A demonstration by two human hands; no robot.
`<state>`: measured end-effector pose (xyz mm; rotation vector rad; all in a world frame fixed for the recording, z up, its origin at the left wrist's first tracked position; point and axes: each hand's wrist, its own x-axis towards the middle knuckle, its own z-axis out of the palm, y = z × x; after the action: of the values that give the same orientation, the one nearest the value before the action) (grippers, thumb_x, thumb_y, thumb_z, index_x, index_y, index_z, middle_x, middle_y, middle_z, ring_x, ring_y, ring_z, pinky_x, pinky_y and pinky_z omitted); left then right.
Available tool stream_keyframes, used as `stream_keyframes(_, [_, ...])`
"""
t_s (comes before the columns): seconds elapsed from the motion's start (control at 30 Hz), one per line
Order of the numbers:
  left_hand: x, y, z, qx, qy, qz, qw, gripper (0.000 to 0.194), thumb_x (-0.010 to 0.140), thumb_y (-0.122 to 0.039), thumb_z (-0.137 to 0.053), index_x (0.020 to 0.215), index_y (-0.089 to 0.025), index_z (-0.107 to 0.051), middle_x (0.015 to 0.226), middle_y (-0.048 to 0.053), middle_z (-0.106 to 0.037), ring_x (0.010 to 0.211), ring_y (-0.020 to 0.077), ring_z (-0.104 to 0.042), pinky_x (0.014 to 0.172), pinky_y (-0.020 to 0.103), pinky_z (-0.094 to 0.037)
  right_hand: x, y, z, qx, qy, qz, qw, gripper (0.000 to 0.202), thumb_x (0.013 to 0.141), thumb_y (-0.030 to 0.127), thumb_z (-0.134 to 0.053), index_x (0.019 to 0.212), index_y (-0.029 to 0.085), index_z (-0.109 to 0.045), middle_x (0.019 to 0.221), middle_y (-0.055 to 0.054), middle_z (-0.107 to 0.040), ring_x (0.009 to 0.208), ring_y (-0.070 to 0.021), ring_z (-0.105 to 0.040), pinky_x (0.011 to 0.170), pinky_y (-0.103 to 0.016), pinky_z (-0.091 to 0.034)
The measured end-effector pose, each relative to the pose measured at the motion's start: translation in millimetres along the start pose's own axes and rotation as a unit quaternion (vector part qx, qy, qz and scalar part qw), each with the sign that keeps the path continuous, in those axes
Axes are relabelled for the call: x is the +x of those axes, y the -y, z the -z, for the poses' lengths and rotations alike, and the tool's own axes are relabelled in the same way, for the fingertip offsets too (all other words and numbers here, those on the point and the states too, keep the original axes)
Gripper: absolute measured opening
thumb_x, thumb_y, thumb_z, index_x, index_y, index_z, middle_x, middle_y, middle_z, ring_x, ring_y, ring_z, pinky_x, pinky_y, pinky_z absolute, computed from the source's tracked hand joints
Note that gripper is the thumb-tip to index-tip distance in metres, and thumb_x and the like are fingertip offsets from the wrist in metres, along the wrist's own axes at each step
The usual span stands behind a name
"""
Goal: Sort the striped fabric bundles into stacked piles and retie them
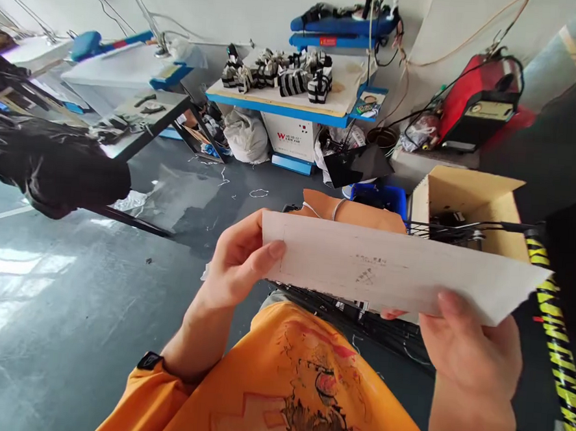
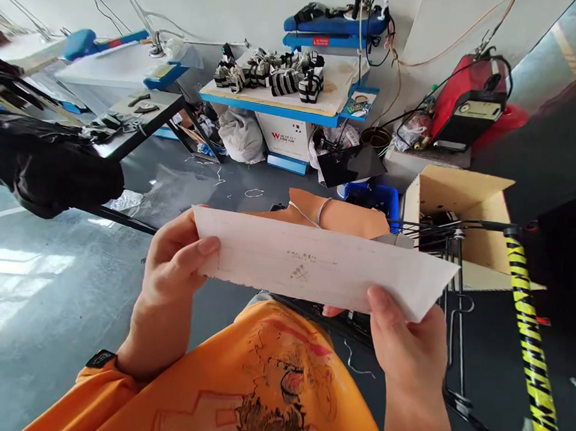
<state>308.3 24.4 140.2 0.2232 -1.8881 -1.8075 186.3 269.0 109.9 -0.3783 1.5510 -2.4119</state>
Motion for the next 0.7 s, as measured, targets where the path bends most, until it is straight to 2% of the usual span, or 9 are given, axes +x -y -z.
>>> stream_keyframes(0.1, [-1.2,-3.8,3.9,0.002,-0.02,-0.005,1.0,0.021,0.089,-0.041,-0.074,0.092,-0.02,-0.071,0.074,0.001,-0.063,0.061,0.0145,-0.058,0.052,0.024,-0.048,2.1,6.0,-0.1,-0.016,0.044,0.007,0.999,0.017,0.083,0.027,-0.08,0.099,0.034,-0.082,0.1,-0.001,-0.08,0.07,-0.0254,-0.075,0.037,-0.034,-0.057])
stream_keyframes(0.17, [-1.6,-6.6,5.4,-0.009,-0.029,-0.01,0.999,0.022,0.089,-0.042,-0.075,0.089,-0.021,-0.069,0.069,0.0,-0.06,0.061,0.0144,-0.058,0.052,0.023,-0.049,3.3,10.3,-0.8,-0.049,0.073,0.017,0.996,0.008,0.087,0.033,-0.076,0.089,0.034,-0.084,0.081,0.0,-0.079,0.054,-0.0226,-0.07,0.037,-0.036,-0.055])
stream_keyframes(0.23, [-1.8,-9.6,5.8,-0.023,-0.035,-0.015,0.999,0.022,0.088,-0.041,-0.075,0.086,-0.021,-0.068,0.065,-0.002,-0.057,0.058,0.0136,-0.057,0.052,0.023,-0.05,4.0,15.1,-2.8,-0.088,0.096,0.032,0.991,0.02,0.092,0.038,-0.071,0.078,0.033,-0.084,0.062,0.0,-0.074,0.045,-0.0216,-0.064,0.04,-0.039,-0.057])
stream_keyframes(0.3, [-2.2,-12.6,5.6,-0.031,-0.035,-0.016,0.999,0.023,0.088,-0.041,-0.076,0.085,-0.021,-0.067,0.062,-0.003,-0.055,0.056,0.0131,-0.057,0.051,0.023,-0.049,4.3,20.1,-5.9,-0.111,0.109,0.046,0.987,0.029,0.094,0.037,-0.067,0.07,0.031,-0.082,0.055,0.0,-0.071,0.045,-0.0226,-0.065,0.043,-0.039,-0.059])
stream_keyframes(0.5, [-4.5,-15.9,8.2,-0.046,-0.039,-0.016,0.998,0.023,0.09,-0.044,-0.075,0.092,-0.021,-0.071,0.067,-0.002,-0.06,0.05,0.0105,-0.053,0.044,0.021,-0.043,6.3,29.3,-13.8,-0.127,0.117,0.052,0.984,0.034,0.093,0.037,-0.067,0.065,0.024,-0.081,0.054,-0.005,-0.07,0.049,-0.0236,-0.068,0.048,-0.037,-0.06])
stream_keyframes(0.7, [-5.5,-11.6,13.3,-0.052,-0.042,-0.014,0.998,0.024,0.09,-0.043,-0.075,0.096,-0.02,-0.072,0.074,0.0,-0.066,0.052,0.0104,-0.054,0.044,0.021,-0.042,8.9,31.5,-15.0,-0.137,0.129,0.06,0.98,0.039,0.095,0.038,-0.066,0.063,0.021,-0.08,0.055,-0.007,-0.071,0.054,-0.0232,-0.071,0.053,-0.034,-0.06])
